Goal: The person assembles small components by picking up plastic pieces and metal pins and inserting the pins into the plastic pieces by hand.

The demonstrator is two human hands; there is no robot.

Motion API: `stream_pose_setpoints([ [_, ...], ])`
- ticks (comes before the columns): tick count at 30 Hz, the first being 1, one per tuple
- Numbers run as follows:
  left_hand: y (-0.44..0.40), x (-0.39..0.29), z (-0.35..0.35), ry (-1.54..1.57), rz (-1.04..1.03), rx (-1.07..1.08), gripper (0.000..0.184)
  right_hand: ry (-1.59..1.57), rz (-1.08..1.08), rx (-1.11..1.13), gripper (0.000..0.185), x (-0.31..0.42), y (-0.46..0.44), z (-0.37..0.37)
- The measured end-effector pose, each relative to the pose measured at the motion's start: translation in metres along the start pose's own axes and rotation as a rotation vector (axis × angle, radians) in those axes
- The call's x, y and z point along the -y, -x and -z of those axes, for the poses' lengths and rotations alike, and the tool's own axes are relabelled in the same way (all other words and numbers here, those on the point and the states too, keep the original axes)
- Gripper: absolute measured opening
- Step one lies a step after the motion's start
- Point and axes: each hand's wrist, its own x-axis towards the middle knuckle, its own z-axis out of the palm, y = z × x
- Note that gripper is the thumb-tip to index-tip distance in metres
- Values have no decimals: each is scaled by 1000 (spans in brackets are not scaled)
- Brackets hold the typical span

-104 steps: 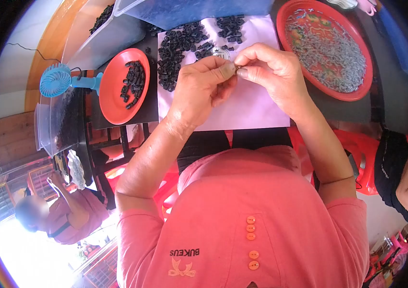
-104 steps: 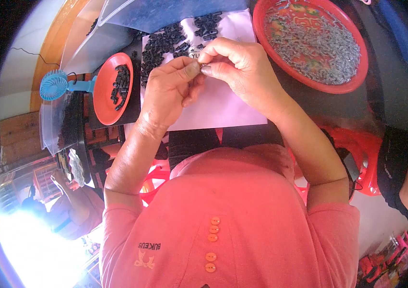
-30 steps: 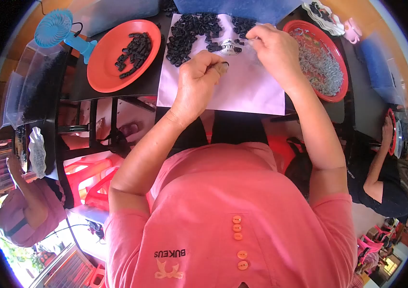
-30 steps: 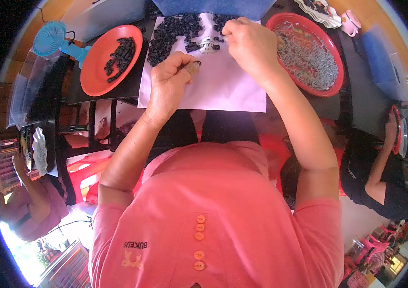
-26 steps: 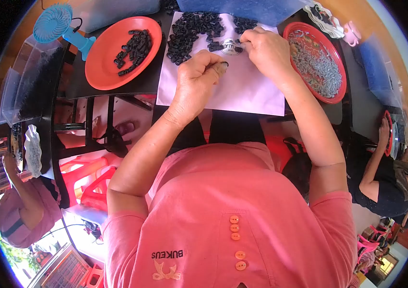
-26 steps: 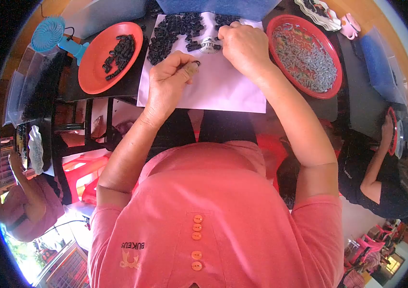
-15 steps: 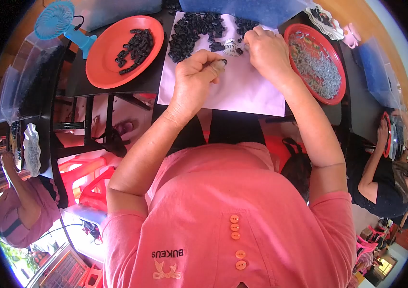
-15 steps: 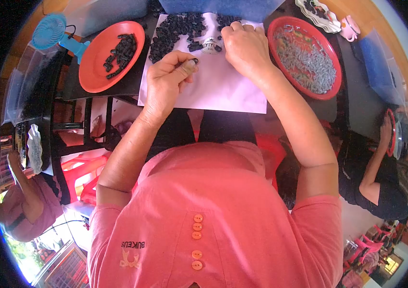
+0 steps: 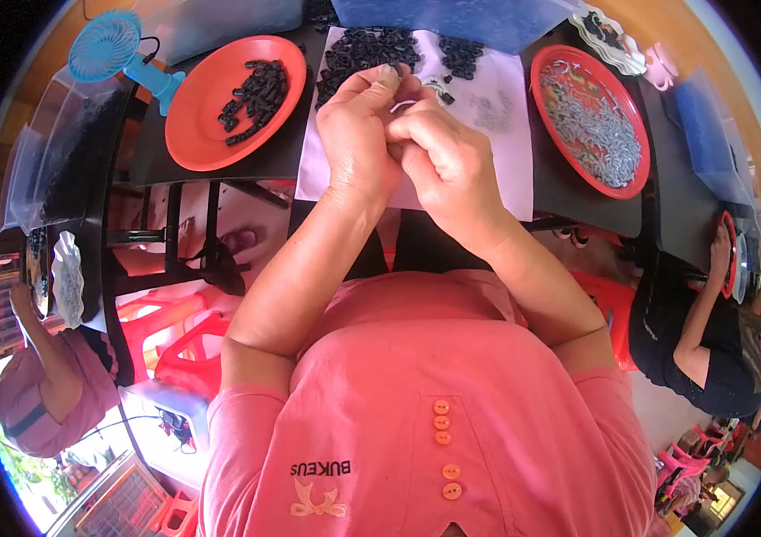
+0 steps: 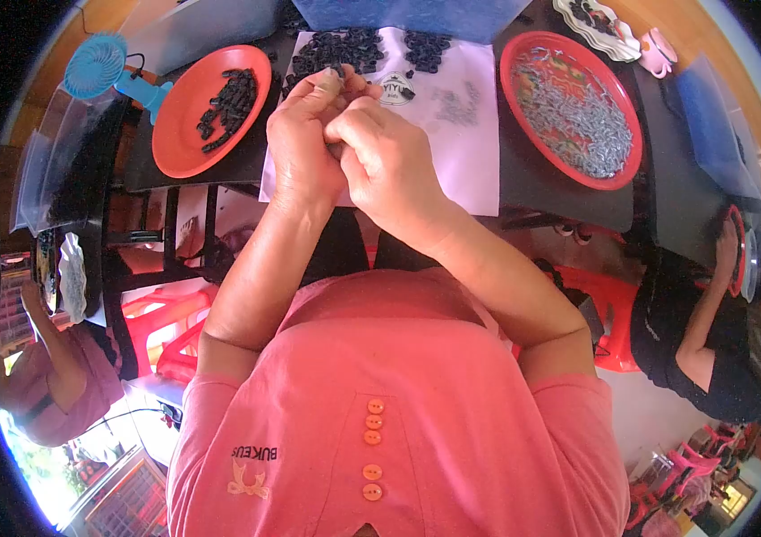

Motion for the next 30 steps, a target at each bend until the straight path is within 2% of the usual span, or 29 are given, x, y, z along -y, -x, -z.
stream_pose_setpoints([
  [3, 2, 5, 5, -28, 11, -7, 16, -26, -58, 32, 13, 2, 7, 3],
  [6, 2, 8, 12, -130, -92, 23, 15, -140, -146, 57, 10, -6, 1, 18],
  [9, 3, 11, 24, -247, -101, 115, 14, -53, -164, 91, 10, -22, -28, 47],
  [12, 6, 11, 24, -330, -91, 148, 15, -105, -285, 270, 14, -38, -43, 57],
  [14, 7, 9, 24, -454, -108, 181, 16, -139, -274, 326, 15, -42, -47, 55],
  [21, 7, 12, 26, -490, -131, 191, 16, -301, -377, 437, 16, -43, -56, 54],
  [27, 11, 9, 23, -495, -123, 174, 14, -283, -349, 539, 15, -45, -62, 57],
  [30, 10, 9, 25, -490, -114, 192, 13, -301, -414, 523, 15, -47, -61, 54],
])
